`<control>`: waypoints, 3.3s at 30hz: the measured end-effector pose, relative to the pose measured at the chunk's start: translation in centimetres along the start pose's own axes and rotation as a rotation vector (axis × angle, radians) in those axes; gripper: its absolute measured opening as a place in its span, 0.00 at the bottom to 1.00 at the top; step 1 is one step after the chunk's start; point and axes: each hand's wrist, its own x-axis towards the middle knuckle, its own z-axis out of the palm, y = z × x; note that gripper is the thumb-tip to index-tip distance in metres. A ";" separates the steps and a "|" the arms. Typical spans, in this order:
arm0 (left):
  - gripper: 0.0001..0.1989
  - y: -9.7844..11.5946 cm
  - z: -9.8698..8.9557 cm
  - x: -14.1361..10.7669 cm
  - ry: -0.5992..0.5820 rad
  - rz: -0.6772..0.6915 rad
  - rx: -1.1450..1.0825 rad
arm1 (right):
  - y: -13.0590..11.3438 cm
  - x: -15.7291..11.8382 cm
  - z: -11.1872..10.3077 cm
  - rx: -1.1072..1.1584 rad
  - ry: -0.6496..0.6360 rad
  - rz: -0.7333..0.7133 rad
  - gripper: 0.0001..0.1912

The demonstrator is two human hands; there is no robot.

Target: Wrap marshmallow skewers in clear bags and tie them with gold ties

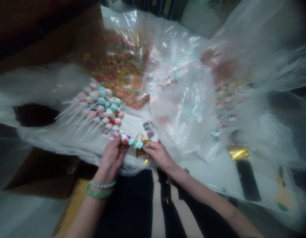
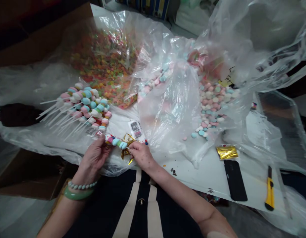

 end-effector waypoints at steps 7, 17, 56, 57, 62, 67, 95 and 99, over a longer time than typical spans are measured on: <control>0.14 -0.1 0.0 -0.2 -0.043 0.016 0.061 | -0.3 -0.1 0.7 0.497 -0.209 0.337 0.04; 0.07 1.8 -0.9 1.0 -0.139 -0.031 0.097 | 0.0 0.4 -1.1 0.913 -0.580 0.565 0.04; 0.17 -1.4 -0.7 -1.1 -0.304 -0.065 0.182 | -1.2 0.1 1.7 0.620 -0.220 0.304 0.07; 0.16 -1.3 -0.8 -1.0 -0.291 -0.072 0.188 | -1.2 0.0 1.6 0.554 -0.191 0.266 0.05; 0.11 -0.6 -0.8 -0.9 -0.232 -0.031 0.149 | -1.1 -0.5 0.8 0.216 -0.115 0.106 0.03; 0.07 0.6 -0.2 -0.6 -0.186 -0.089 0.099 | -1.4 -0.5 0.5 0.157 -0.093 0.097 0.04; 0.11 0.6 0.2 0.1 -0.006 -0.105 -0.056 | -1.4 -0.5 0.9 -0.795 -0.023 -0.379 0.08; 0.14 1.0 0.3 0.1 -0.005 -0.102 -0.067 | -1.4 -0.4 0.9 -0.927 -0.029 -0.398 0.09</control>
